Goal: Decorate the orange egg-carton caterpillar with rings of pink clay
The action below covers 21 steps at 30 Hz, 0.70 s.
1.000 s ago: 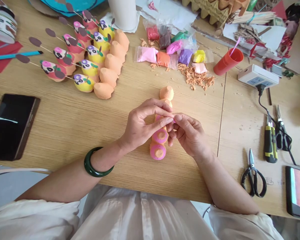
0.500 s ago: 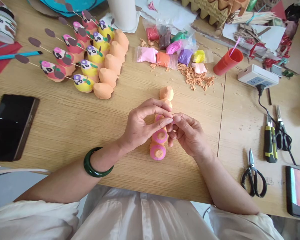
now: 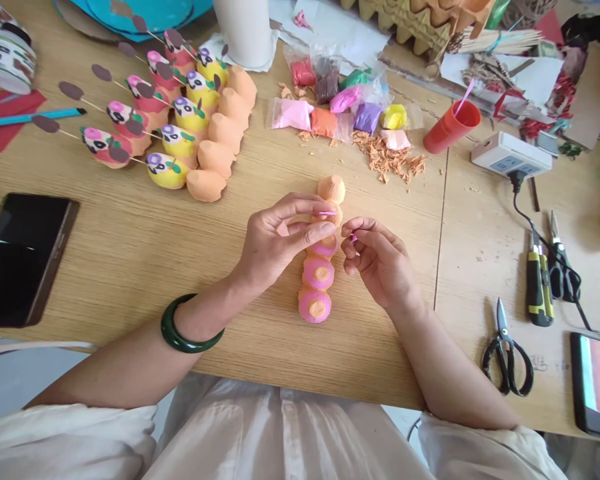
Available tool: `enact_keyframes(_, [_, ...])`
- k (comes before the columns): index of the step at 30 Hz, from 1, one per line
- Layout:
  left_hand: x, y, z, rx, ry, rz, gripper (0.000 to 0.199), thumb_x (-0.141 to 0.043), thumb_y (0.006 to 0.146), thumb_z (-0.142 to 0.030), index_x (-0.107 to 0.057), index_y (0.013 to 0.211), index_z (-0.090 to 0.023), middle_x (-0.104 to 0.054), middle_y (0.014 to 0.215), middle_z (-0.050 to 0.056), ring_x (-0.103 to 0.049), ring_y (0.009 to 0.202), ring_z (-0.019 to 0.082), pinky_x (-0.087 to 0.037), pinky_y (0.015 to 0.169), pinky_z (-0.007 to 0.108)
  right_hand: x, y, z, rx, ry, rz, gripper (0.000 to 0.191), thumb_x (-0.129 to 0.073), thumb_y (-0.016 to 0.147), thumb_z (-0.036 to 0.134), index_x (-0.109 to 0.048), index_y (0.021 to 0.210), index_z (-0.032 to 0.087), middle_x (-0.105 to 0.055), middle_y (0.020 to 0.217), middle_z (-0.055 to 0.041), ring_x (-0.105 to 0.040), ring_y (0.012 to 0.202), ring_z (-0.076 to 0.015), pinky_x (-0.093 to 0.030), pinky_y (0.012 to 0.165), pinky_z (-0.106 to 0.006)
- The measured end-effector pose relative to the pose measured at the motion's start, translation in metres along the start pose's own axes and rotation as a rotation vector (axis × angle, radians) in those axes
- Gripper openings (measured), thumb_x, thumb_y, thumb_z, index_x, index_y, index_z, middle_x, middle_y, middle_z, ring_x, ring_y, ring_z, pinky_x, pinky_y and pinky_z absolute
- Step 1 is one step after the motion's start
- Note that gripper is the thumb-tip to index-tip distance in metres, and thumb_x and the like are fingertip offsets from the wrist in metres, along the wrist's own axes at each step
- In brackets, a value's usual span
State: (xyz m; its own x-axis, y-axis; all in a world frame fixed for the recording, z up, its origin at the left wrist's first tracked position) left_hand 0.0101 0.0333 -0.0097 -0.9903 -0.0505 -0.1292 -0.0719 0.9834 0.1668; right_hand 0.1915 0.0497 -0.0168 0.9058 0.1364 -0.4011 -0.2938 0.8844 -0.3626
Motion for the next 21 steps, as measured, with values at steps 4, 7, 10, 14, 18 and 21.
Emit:
enact_keyframes(4, [-0.004,-0.002,-0.002,-0.030,-0.019,0.082,0.024,-0.090,0.091,-0.041,-0.085,0.108,-0.025,-0.079,0.124,0.005,-0.078,0.113,0.021,-0.069,0.093,0.034,-0.007,-0.005,0.001,-0.076,0.009,0.037,0.026,-0.089,0.084,0.041,-0.076,0.091,0.020,-0.050,0.071,0.0065,-0.030,0.052,-0.0048,-0.022,0.038,-0.018])
enact_keyframes(7, [-0.007,-0.004,-0.007,-0.126,0.031,0.131,0.018,-0.086,0.096,-0.035,-0.086,0.113,-0.027,-0.078,0.125,0.006,-0.078,0.115,0.021,-0.069,0.097,0.037,-0.013,-0.009,0.003,-0.085,0.004,0.078,0.036,-0.094,0.080,0.049,-0.075,0.087,0.019,-0.048,0.069,0.0073,-0.023,0.052,-0.0036,-0.015,0.039,-0.019])
enact_keyframes(10, [-0.008,-0.005,-0.013,-0.269,0.156,0.145,0.015,-0.079,0.101,-0.031,-0.086,0.115,-0.029,-0.078,0.124,0.007,-0.076,0.120,0.022,-0.067,0.105,0.041,-0.015,-0.010,0.005,-0.077,0.002,0.091,0.044,-0.097,0.077,0.054,-0.069,0.076,0.019,-0.049,0.066,0.0074,-0.023,0.051,-0.0027,-0.015,0.039,-0.018])
enact_keyframes(14, [-0.009,-0.009,-0.018,-0.453,0.370,0.152,0.023,-0.071,0.105,-0.027,-0.083,0.124,-0.028,-0.078,0.126,0.008,-0.076,0.121,0.022,-0.066,0.108,0.040,-0.016,-0.010,0.005,-0.078,-0.010,0.098,0.049,-0.100,0.074,0.053,-0.065,0.069,0.019,-0.049,0.062,0.0081,-0.023,0.048,-0.0013,-0.016,0.039,-0.017])
enact_keyframes(18, [-0.009,-0.012,-0.022,-0.565,0.495,0.156,0.032,-0.062,0.107,-0.019,-0.081,0.132,-0.026,-0.079,0.128,0.008,-0.076,0.121,0.020,-0.064,0.108,0.036,-0.014,-0.010,0.005,-0.068,-0.003,0.078,0.046,-0.102,0.071,0.051,-0.069,0.071,0.019,-0.048,0.060,0.0092,-0.023,0.047,-0.0011,-0.016,0.039,-0.017])
enact_keyframes(21, [-0.008,-0.012,-0.024,-0.564,0.495,0.152,0.033,-0.061,0.107,-0.020,-0.083,0.130,-0.026,-0.080,0.126,0.008,-0.076,0.119,0.021,-0.063,0.107,0.036,-0.013,-0.009,0.004,-0.052,-0.027,0.069,0.045,-0.102,0.072,0.052,-0.070,0.073,0.019,-0.048,0.060,0.0090,-0.024,0.048,-0.0017,-0.017,0.039,-0.018])
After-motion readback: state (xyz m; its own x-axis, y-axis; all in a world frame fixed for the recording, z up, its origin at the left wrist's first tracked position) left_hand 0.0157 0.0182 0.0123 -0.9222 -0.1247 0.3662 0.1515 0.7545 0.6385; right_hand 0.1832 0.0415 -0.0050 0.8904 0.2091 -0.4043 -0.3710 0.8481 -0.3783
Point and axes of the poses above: each hand's wrist, its own y-axis towards the middle knuckle, its own x-axis out of the back of the hand, z = x × y, the point moved 5 cm from there along y, towards the middle knuckle
